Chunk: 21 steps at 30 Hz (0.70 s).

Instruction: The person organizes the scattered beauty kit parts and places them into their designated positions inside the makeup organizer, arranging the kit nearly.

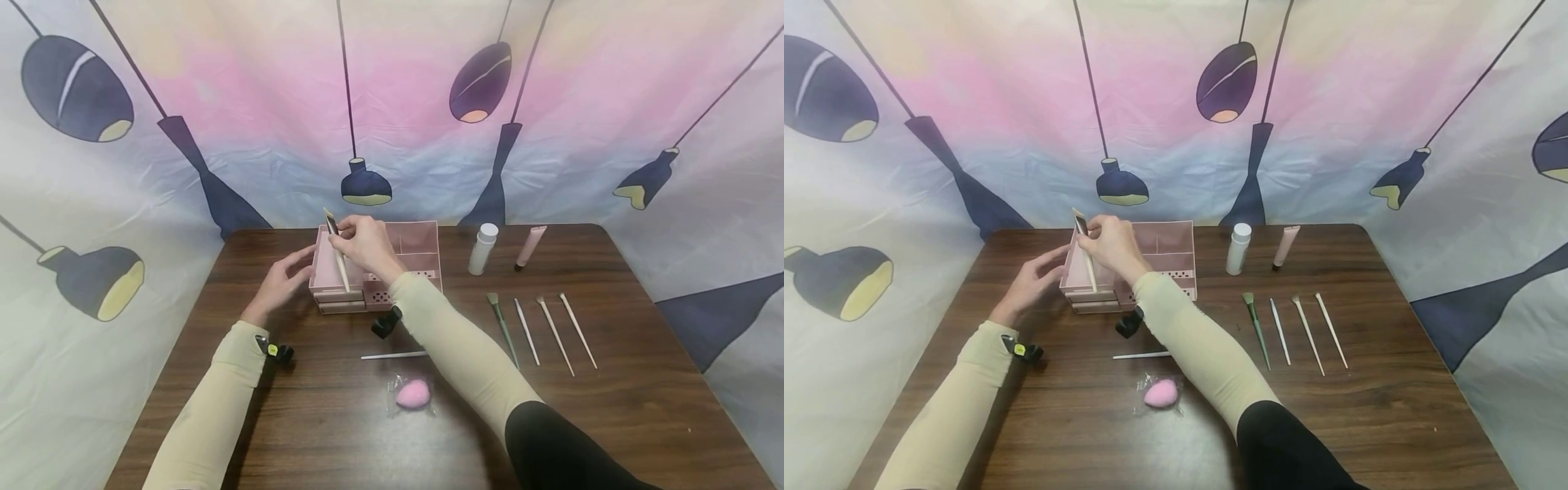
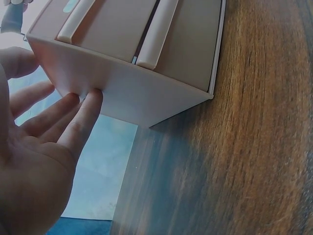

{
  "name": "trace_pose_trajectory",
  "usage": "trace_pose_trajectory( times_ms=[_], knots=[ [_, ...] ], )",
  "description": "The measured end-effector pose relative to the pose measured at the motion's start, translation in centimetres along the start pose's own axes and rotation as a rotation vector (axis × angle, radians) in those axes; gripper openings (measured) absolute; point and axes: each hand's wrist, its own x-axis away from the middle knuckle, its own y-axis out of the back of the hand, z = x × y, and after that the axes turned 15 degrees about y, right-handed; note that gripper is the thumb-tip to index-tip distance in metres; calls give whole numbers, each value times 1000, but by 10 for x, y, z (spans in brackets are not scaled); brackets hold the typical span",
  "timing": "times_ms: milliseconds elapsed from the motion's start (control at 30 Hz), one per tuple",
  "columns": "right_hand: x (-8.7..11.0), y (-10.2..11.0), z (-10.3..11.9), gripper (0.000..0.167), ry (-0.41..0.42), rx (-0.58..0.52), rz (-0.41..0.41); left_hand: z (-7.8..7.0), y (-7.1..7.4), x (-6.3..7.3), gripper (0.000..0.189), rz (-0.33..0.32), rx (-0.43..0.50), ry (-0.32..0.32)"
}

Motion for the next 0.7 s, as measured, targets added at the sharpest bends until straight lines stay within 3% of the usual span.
trace_pose_trajectory(
  times_ms=[100,333,700],
  knots=[
    [-2,-2,-1,28,-6,2,2,6,0,-3,48,1,14,-11],
    [-6,-8,-6,26,-23,18,-14,37,-4,-19,49,-8,20,-32],
    [-15,-17,-5,24,-34,-14,-13,39,-3,-19,48,-15,44,-52]
  ],
)
